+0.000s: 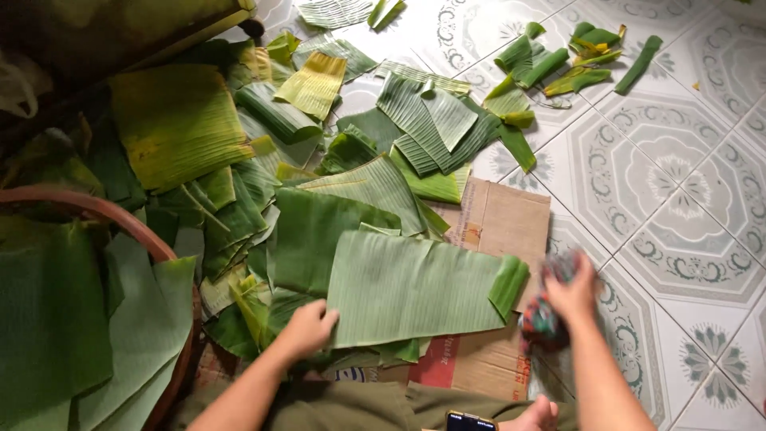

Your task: Cleaning banana leaves by wiping them with a cloth and stacking them into a basket.

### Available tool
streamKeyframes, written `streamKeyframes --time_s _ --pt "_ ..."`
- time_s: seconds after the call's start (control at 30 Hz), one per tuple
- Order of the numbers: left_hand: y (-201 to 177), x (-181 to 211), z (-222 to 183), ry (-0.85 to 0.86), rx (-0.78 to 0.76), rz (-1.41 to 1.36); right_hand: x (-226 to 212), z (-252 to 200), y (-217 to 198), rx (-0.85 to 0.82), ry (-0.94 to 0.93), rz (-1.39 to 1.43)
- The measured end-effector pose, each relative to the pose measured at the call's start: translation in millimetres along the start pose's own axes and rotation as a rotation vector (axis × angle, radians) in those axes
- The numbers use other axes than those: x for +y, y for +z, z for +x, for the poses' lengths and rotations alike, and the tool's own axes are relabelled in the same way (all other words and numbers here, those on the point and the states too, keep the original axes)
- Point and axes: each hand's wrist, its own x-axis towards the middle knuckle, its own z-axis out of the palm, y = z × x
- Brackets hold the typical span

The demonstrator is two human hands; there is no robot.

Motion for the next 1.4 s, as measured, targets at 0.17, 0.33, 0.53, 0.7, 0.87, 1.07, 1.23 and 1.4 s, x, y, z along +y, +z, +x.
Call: streamKeyframes --time_s 0.17,0.33,0.53,0.7,0.87,1.07,1.23,1.4 --pt "21.8 -9.4 22.9 -0.058 -0.099 0.232 -169.0 -130.9 56.2 0.228 -0.757 0.032" --pt "26.3 -10.5 33.1 -0.143 -0.09 0.202 -160.6 -207.9 157.1 -0.571 -1.237 -0.498" --pt "1.1 16.4 6.3 -0.087 -0.056 0.149 -245.4 -166.2 128.6 -0.323 -0.355 -0.332" --pt "24.0 -6.6 33.1 -0.113 -0.091 0.253 -164.0 -205.6 103.4 -0.847 -0.841 -0.58" --pt "23.1 -4.5 30.8 -0.148 -0.071 0.246 -103.0 -34.0 68.6 -0.151 -0.083 -0.331" --pt "29.8 -18.5 47.6 -0.094 -0.111 0.247 -173.3 -208.7 50.2 -0.653 -0.706 -0.782" --pt "-9.4 -8.3 13.9 -0.1 -0.03 0.063 -96.8 -145.9 69.7 -0.547 -0.496 -0.413" --pt "-92.4 43.4 -97.0 -0.188 -0.028 -0.064 10.5 -32.5 28.2 -0.338 -0.257 -0.363"
